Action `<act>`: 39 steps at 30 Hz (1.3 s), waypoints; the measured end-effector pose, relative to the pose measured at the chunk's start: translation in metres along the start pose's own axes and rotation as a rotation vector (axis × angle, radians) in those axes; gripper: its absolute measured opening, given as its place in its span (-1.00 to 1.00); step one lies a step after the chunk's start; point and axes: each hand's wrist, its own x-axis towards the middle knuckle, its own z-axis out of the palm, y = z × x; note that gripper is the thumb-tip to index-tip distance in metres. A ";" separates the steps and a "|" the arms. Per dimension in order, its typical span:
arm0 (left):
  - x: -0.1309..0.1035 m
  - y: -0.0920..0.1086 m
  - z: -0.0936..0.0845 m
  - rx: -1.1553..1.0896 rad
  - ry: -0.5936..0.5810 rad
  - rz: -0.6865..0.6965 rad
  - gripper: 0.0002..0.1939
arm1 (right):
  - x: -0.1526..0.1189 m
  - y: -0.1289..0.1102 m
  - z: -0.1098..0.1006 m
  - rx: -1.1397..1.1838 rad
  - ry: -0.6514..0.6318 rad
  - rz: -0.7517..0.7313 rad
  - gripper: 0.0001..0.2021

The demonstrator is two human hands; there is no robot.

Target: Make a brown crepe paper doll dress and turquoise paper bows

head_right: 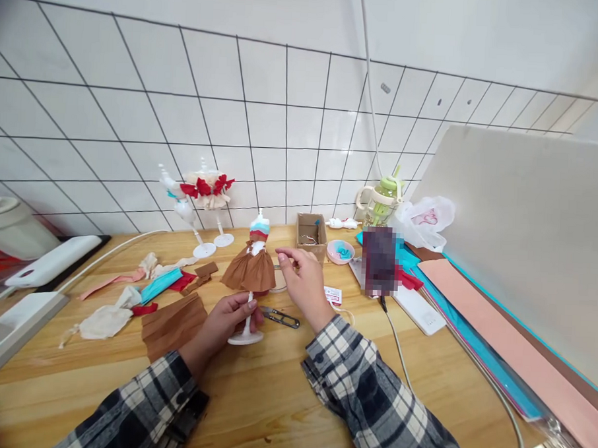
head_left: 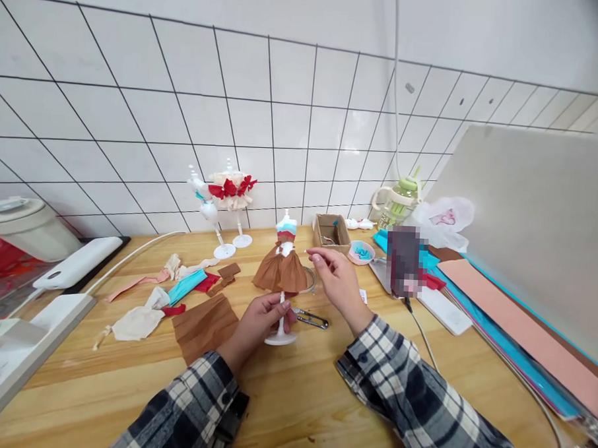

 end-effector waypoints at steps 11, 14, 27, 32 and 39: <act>-0.010 0.000 0.009 0.006 -0.230 -0.069 -0.57 | 0.001 -0.009 -0.010 -0.050 -0.087 0.033 -0.82; -0.010 0.000 0.010 -0.084 -0.246 -0.099 -0.57 | -0.003 -0.015 -0.012 -0.193 -0.007 -0.101 -0.86; -0.006 0.000 0.007 -0.113 -0.237 -0.077 -0.59 | -0.021 -0.018 0.003 -0.569 -0.203 -0.525 -0.84; -0.004 0.001 0.007 -0.104 -0.203 -0.047 -0.56 | -0.023 -0.021 0.002 -0.543 -0.221 -0.553 -0.84; 0.000 0.001 -0.002 -0.071 -0.099 0.012 -0.60 | -0.045 -0.011 -0.002 -0.355 0.115 -0.532 -0.67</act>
